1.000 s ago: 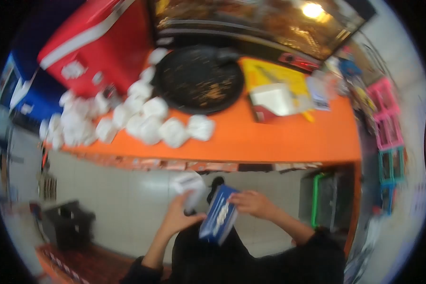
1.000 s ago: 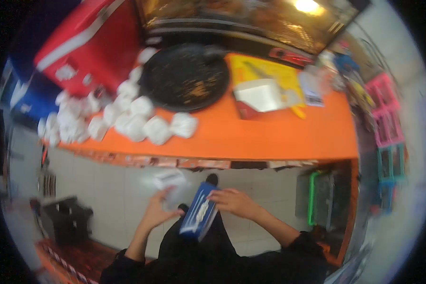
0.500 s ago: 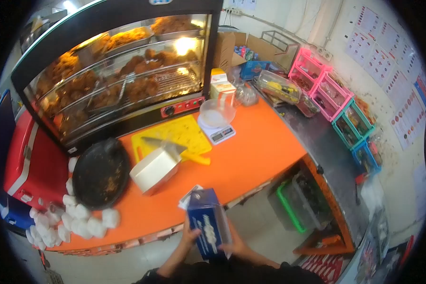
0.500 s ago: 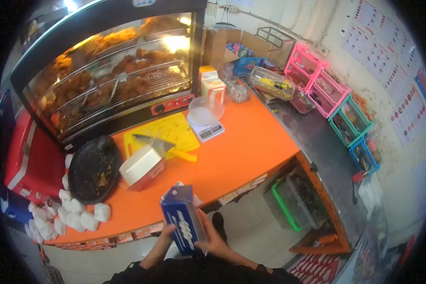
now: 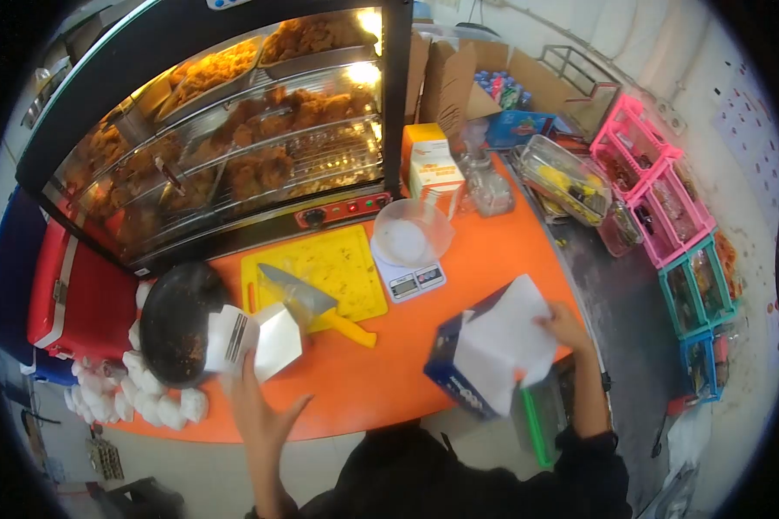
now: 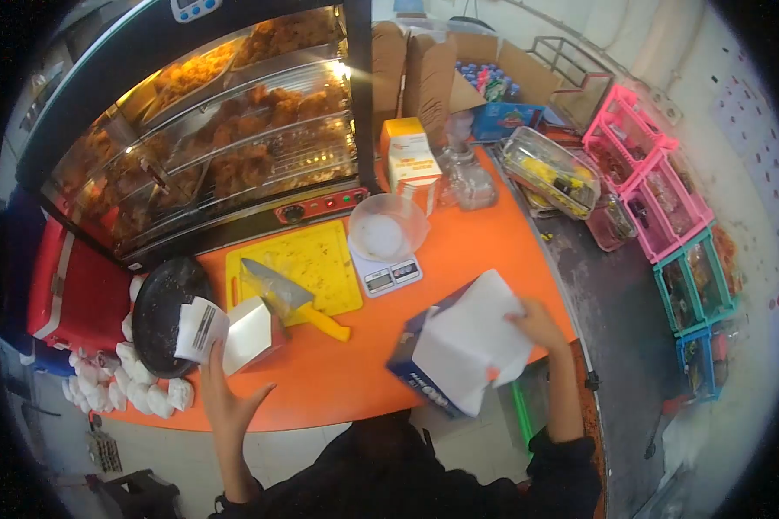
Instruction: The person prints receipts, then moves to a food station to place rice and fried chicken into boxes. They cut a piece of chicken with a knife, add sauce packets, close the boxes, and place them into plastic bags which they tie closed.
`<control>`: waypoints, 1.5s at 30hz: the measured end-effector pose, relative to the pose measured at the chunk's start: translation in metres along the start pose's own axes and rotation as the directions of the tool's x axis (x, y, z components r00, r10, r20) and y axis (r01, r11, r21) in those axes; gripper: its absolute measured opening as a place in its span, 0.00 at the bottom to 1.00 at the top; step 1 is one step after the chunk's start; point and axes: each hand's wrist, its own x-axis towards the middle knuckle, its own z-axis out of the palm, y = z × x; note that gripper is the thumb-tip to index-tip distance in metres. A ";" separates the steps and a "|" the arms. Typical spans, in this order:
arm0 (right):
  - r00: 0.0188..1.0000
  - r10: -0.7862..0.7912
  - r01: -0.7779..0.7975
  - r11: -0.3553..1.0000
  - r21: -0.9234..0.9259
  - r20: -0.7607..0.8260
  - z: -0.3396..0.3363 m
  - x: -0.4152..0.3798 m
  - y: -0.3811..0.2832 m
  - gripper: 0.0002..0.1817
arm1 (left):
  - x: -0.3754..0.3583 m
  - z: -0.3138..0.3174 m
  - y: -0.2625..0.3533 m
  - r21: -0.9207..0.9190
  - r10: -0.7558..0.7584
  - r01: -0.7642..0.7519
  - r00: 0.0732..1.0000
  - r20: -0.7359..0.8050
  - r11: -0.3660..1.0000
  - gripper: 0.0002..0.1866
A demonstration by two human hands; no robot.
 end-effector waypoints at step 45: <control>0.812 -0.577 0.236 0.456 0.858 0.083 -0.003 -0.080 -0.118 0.06 | -0.069 0.030 0.297 -0.787 -0.232 0.342 0.938 0.256 0.513 0.24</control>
